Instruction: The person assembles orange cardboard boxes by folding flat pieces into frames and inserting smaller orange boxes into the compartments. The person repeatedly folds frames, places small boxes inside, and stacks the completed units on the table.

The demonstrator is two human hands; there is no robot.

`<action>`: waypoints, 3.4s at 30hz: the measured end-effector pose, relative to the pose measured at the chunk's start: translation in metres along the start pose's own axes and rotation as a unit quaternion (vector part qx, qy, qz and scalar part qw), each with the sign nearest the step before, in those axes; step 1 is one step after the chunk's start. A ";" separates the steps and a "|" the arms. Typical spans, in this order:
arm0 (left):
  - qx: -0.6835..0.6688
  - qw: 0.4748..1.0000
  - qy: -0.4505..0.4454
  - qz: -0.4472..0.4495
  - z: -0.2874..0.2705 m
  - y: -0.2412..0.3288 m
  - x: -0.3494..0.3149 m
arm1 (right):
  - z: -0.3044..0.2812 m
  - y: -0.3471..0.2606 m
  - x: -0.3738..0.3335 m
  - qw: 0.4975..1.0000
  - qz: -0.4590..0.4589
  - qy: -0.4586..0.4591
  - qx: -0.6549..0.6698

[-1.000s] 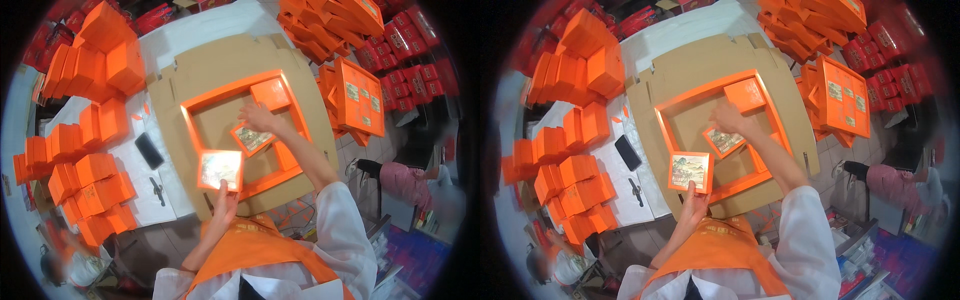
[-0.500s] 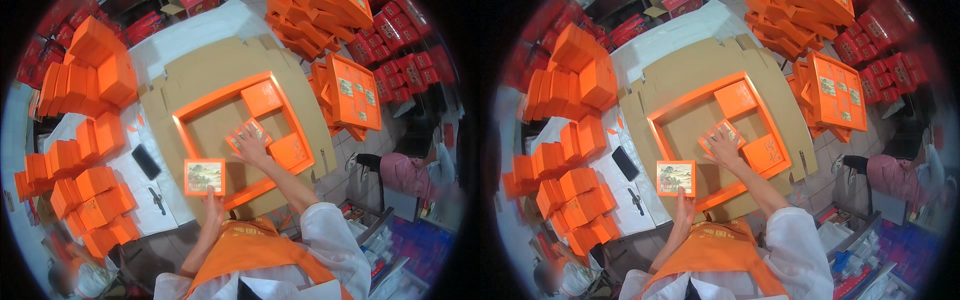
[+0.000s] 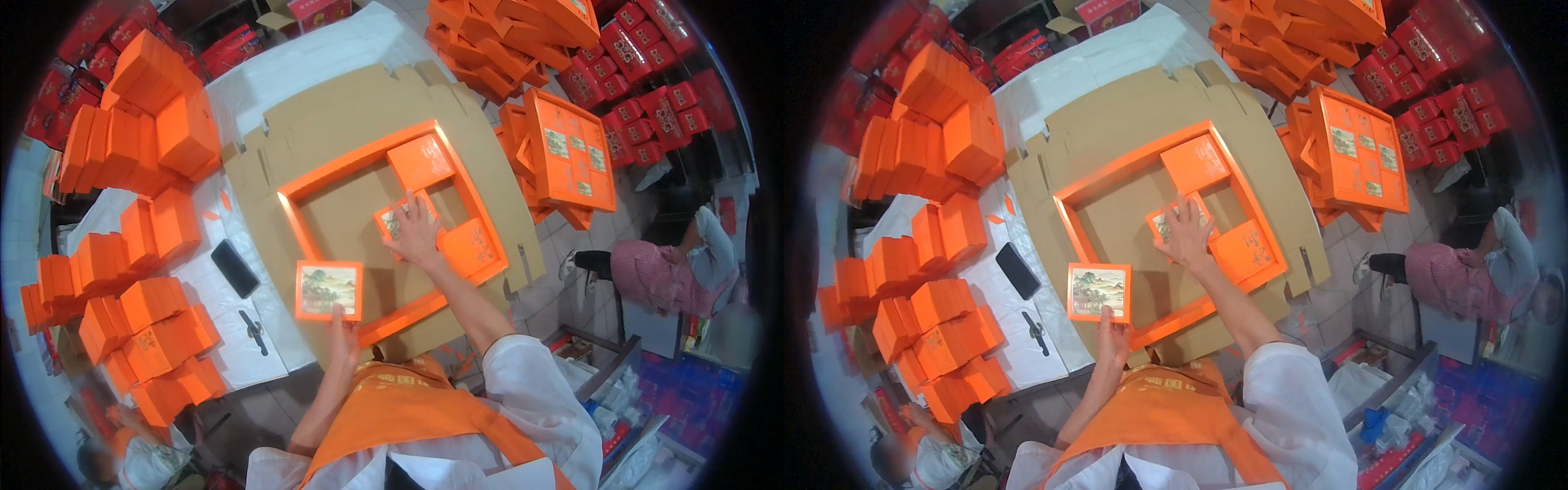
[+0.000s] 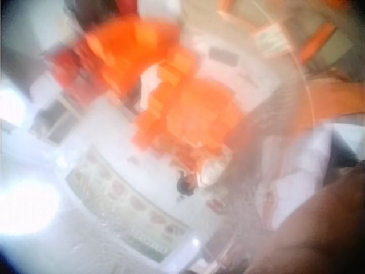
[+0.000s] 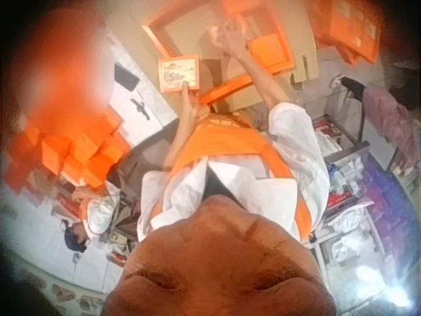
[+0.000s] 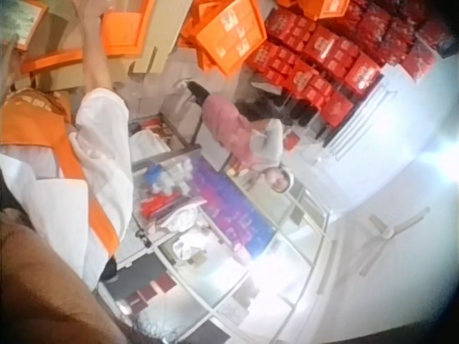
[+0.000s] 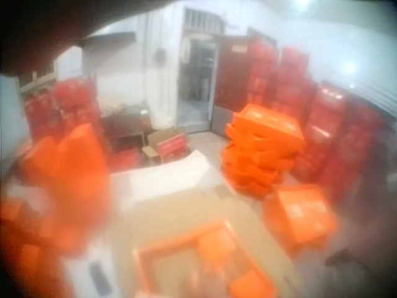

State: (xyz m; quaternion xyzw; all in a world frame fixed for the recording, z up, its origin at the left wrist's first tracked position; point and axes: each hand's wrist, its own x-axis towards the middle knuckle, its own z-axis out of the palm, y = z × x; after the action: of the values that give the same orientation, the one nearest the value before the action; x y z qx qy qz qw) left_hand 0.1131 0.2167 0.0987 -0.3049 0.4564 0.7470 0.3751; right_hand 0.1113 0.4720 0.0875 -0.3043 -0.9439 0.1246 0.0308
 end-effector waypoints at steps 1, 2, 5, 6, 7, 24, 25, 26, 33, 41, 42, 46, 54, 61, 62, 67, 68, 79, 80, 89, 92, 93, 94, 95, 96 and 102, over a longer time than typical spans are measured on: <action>-0.001 1.000 -0.002 0.004 0.001 0.000 -0.001 | 0.002 0.006 0.004 1.000 0.010 -0.002 0.010; -0.001 1.000 -0.005 0.007 0.003 0.001 -0.002 | 0.004 0.013 0.007 1.000 0.010 0.025 0.002; -0.004 1.000 -0.013 0.015 0.004 0.000 -0.002 | 0.006 0.046 0.011 0.997 0.027 0.072 -0.028; -0.005 1.000 -0.016 0.017 0.004 -0.002 -0.002 | 0.004 0.059 0.013 0.996 0.044 0.066 -0.041; -0.006 1.000 -0.025 0.010 0.006 0.000 -0.005 | 0.001 0.063 0.012 0.995 0.060 0.058 -0.053; 0.347 0.923 -0.042 0.162 0.055 -0.028 -0.005 | 0.013 0.005 -0.017 0.667 0.227 -0.218 0.676; 0.458 0.837 -0.035 0.296 0.051 -0.016 -0.013 | 0.017 0.011 -0.011 0.662 0.226 -0.226 0.678; 0.554 0.720 -0.028 0.418 0.047 -0.008 -0.017 | 0.022 0.015 -0.009 0.657 0.225 -0.234 0.680; 0.614 0.740 0.036 0.272 -0.011 -0.039 0.049 | 0.081 -0.022 -0.024 0.890 0.190 -0.105 0.401; 0.565 0.825 0.003 0.016 0.008 -0.006 0.031 | 0.073 -0.010 -0.027 0.834 0.119 -0.163 0.513; 0.577 0.815 0.010 0.053 0.008 -0.007 0.034 | 0.074 -0.006 -0.024 0.814 0.101 -0.185 0.541; 0.595 0.792 -0.057 0.127 -0.010 0.001 0.016 | 0.074 0.020 -0.025 0.933 0.096 -0.153 0.310; 0.397 0.815 0.112 0.406 -0.174 0.193 -0.101 | -0.035 -0.176 -0.056 0.913 0.079 -0.071 0.394; 0.198 0.728 0.440 0.487 -0.464 0.427 -0.142 | 0.058 -0.450 -0.161 0.665 -0.045 -0.507 0.547; 0.203 0.756 0.396 0.480 -0.528 0.438 -0.137 | 0.071 -0.493 -0.173 0.622 -0.062 -0.566 0.538; 0.185 0.966 0.049 0.173 -0.557 0.449 -0.118 | 0.112 -0.649 -0.189 0.503 0.013 -0.687 0.525; 0.207 0.954 0.086 0.200 -0.537 0.449 -0.123 | 0.120 -0.667 -0.191 0.489 0.029 -0.683 0.542; 0.123 0.879 -0.025 0.461 -0.405 0.345 -0.190 | 0.067 -0.541 -0.196 0.238 0.227 -0.617 0.715; 0.120 0.892 -0.044 0.433 -0.392 0.339 -0.183 | 0.050 -0.534 -0.195 0.294 0.228 -0.592 0.715; 0.258 0.925 -0.219 0.172 -0.218 0.256 -0.122 | -0.043 -0.370 -0.164 0.613 0.095 -0.476 0.624; 0.239 0.943 -0.218 0.081 -0.147 0.216 -0.102 | -0.022 -0.286 -0.171 0.552 0.101 -0.357 0.747; 0.220 0.952 -0.208 0.052 -0.126 0.201 -0.098 | -0.021 -0.258 -0.163 0.588 0.088 -0.347 0.725; 0.199 0.962 -0.187 0.023 -0.109 0.187 -0.097 | -0.019 -0.233 -0.157 0.619 0.073 -0.341 0.704; 0.165 0.966 -0.197 -0.001 -0.107 0.165 -0.082 | -0.019 -0.212 -0.152 0.599 0.109 -0.360 0.707; 0.133 0.968 -0.210 -0.026 -0.114 0.136 -0.054 | -0.022 -0.192 -0.147 0.578 0.146 -0.376 0.709; 0.067 0.977 -0.196 -0.045 -0.036 0.079 -0.043 | -0.052 -0.093 -0.121 0.537 0.275 -0.362 0.710</action>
State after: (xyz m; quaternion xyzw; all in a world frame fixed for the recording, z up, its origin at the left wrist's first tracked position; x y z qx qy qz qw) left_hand 0.0742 0.1478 0.1547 -0.1465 0.4088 0.7424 0.5102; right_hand 0.1643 0.3403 0.1635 -0.3558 -0.3463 0.8562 -0.1430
